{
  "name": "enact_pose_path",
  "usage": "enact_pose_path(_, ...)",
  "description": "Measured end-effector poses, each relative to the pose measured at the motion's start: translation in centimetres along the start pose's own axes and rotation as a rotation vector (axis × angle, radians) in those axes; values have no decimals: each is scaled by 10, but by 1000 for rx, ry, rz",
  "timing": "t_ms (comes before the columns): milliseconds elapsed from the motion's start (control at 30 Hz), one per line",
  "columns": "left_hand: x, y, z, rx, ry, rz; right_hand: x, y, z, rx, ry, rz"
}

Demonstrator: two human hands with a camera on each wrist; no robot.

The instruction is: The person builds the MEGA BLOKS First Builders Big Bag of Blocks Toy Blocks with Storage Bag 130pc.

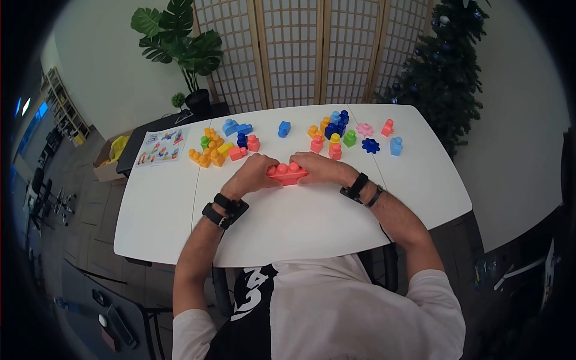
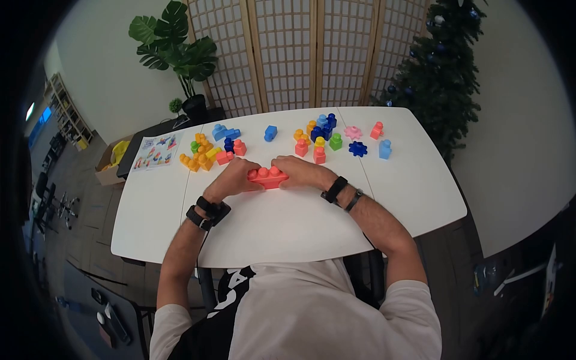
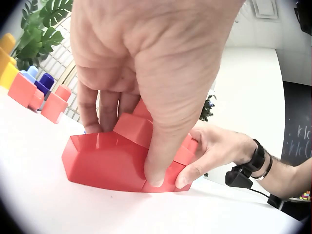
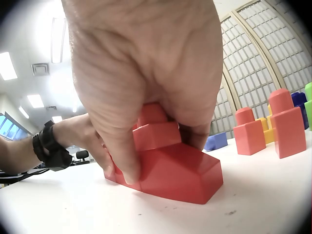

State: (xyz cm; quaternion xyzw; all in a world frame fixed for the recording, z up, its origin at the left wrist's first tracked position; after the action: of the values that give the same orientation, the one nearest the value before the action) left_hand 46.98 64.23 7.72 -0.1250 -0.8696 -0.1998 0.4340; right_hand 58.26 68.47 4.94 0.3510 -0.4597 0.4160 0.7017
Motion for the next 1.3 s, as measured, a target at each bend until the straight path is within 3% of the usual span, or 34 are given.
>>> enact_pose_path(1033,4,-7,-10,43,-34,106,-8,-2,-1,-49,-19,68)
enact_pose_path(1100,41,-9,-6,-1,-131,-132,-6,-3,-2,-50,-16,49)
enact_pose_path(1167,81,-14,3,94,-60,-215,-7,-3,-2,-53,-33,59)
enact_pose_path(1300,145,-55,84,309,485,-454,-5,-3,-1,-39,-7,35)
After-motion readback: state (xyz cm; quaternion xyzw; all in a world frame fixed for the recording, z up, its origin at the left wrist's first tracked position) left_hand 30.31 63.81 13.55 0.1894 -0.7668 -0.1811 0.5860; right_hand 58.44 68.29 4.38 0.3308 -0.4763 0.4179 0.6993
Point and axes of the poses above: each hand's wrist, its own y-axis towards the middle knuckle, its own x-axis out of the back of the hand, z = x × y, the point moved 10 cm from there along y, towards the middle knuckle, and after that the axes turned 10 degrees about -y, right-handed, at the moved point
